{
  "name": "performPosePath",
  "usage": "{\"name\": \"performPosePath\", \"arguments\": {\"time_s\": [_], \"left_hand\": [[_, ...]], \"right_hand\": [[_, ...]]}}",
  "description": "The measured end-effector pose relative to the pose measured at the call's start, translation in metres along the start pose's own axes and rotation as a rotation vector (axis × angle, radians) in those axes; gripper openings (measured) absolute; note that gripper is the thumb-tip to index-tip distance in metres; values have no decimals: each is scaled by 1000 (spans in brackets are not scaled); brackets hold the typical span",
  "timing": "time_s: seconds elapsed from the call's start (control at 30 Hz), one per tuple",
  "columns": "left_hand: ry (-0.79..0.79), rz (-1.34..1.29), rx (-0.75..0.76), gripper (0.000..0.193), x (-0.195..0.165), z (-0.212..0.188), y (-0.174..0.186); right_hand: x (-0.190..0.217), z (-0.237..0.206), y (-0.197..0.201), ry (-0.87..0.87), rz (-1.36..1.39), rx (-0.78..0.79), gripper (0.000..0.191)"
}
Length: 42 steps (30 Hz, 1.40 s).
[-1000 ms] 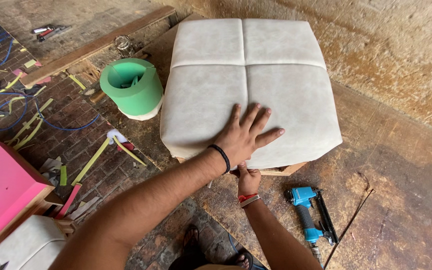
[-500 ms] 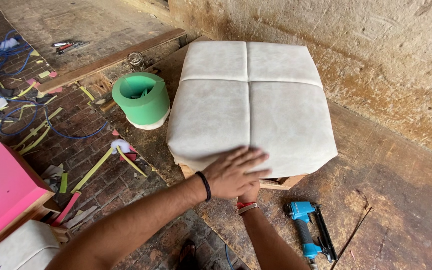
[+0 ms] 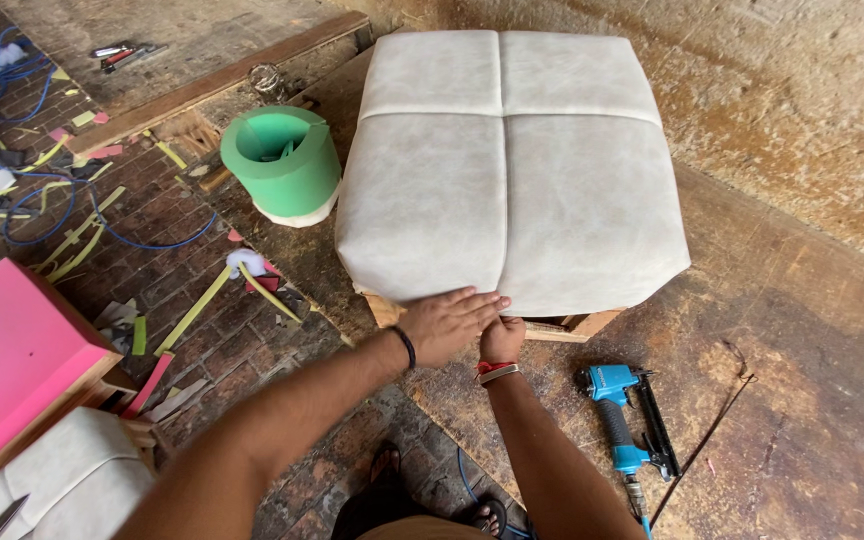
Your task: The person staples beige fabric onto a wooden cushion frame using a pneumatic staple gun. They repeatedly pull and smooth the fabric, then drive staples along the edges and corners to secure it. The cushion is repositioned and worked on from different angles, including while sitting on the floor.
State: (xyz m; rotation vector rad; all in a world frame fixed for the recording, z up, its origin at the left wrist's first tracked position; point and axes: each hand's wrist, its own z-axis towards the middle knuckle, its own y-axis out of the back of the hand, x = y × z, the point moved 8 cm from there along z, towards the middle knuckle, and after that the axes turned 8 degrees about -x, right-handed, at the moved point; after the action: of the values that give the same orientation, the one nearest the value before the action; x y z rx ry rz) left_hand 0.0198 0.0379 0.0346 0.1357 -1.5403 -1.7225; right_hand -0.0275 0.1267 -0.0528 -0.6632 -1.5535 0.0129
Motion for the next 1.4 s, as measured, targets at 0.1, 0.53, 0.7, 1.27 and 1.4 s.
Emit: {"name": "performPosePath", "arguments": {"time_s": [0.1,0.53,0.7,1.27,1.4], "left_hand": [[799,-808,49,51,-3,-34,-30],[2098,-1838,-726,46,-34,-42,-99],[2105,-1889,-627,44,-33,-39,-112],[2084,-1894,-651,78,-19,-24,-133],[1924,-1828,-831,89,-12,-23,-131]], "right_hand": [[-8,0,1,-20,126,20,20],[-17,-6,9,-93,-44,-26,29],[-13,-2,5,-27,46,4,24],[-1,-9,52,-268,-739,159,42],[41,-35,169,-79,-1155,-97,34]]}}
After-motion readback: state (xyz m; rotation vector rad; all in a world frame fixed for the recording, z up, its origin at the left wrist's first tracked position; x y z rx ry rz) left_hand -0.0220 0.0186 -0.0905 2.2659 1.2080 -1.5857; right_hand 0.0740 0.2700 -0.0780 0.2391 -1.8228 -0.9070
